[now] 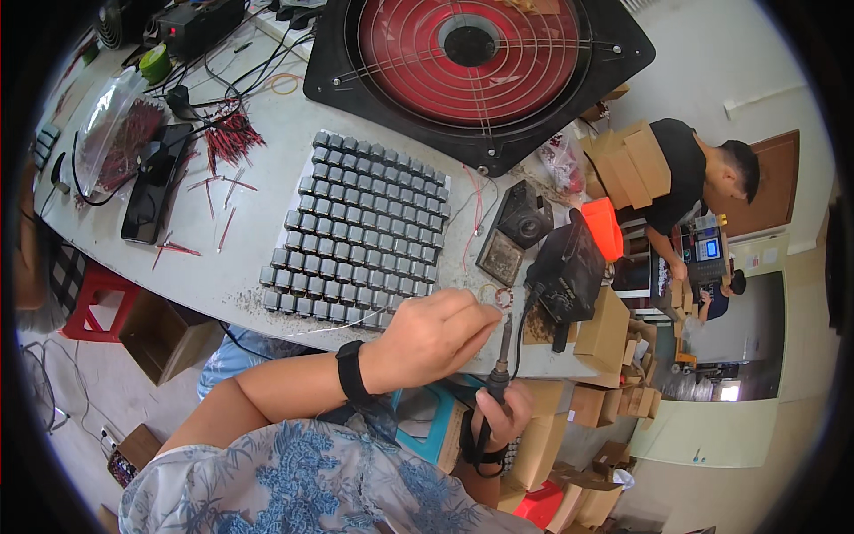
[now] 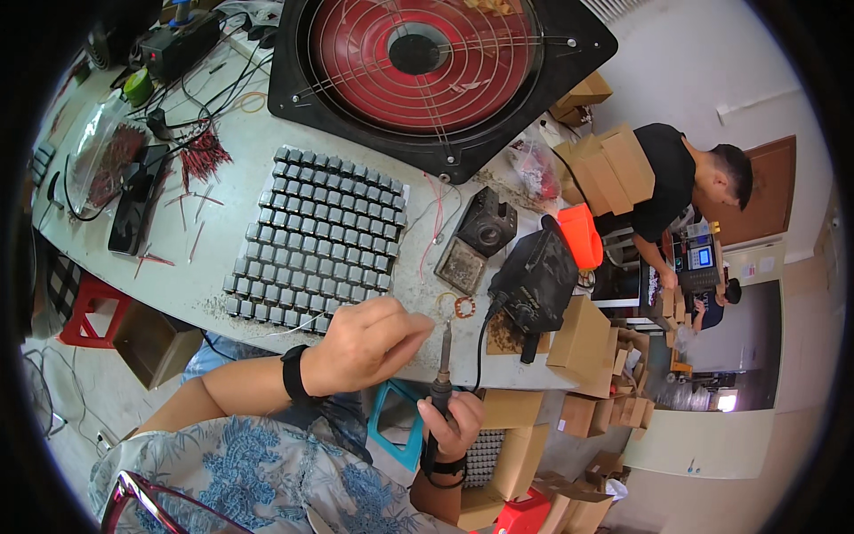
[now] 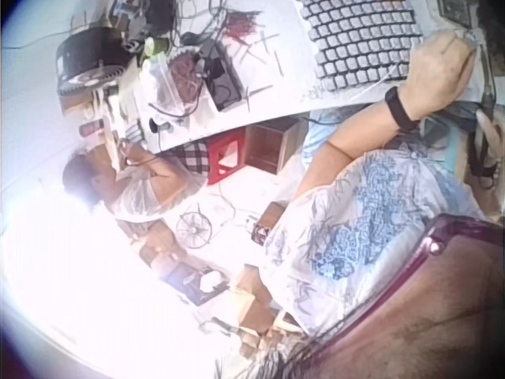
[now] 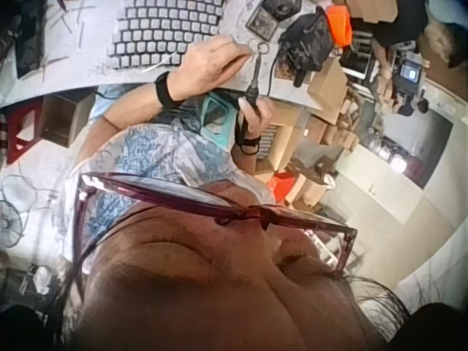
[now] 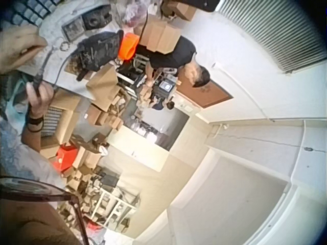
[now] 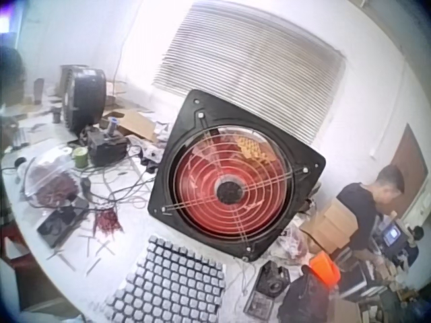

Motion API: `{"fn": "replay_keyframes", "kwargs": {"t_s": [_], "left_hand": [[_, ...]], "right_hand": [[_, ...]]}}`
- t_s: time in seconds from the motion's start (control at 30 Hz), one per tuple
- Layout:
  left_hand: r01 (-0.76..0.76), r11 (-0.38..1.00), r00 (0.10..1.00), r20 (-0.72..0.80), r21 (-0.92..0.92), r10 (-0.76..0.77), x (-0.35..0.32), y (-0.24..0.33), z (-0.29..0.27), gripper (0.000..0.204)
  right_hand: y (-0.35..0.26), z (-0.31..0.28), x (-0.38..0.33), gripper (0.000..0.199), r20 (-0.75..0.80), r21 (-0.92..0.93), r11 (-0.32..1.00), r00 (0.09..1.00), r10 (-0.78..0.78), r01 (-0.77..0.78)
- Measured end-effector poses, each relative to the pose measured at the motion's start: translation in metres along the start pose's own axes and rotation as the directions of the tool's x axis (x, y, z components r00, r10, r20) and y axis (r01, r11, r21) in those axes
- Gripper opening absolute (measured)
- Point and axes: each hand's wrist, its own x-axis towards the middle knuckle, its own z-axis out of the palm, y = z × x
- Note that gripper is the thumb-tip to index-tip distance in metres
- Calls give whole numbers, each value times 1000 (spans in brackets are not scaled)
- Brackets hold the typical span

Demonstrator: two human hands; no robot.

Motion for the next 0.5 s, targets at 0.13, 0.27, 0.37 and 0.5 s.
{"fn": "replay_keyframes", "kwargs": {"t_s": [0.13, 0.27, 0.37, 0.5], "left_hand": [[-4, 1000, 1000, -1, -9, 4, 0, 0, 0, 23], [-1, 1000, 1000, 12, 18, 1, -1, -2, 1, 23], [-5, 1000, 1000, 14, 10, 5, -1, -1, 2, 23], [7, 1000, 1000, 13, 25, -8, -1, -1, 3, 23]], "right_hand": [[-2, 0, 1, 43, 18, -3, 1000, 1000, 0, 0], [-2, 0, -1, 43, 8, -3, 1000, 1000, 3, -3], [-3, 0, 0, 43, 14, -4, 1000, 1000, 3, -3], [-3, -1, 0, 43, 11, -8, 1000, 1000, 1, -1]]}}
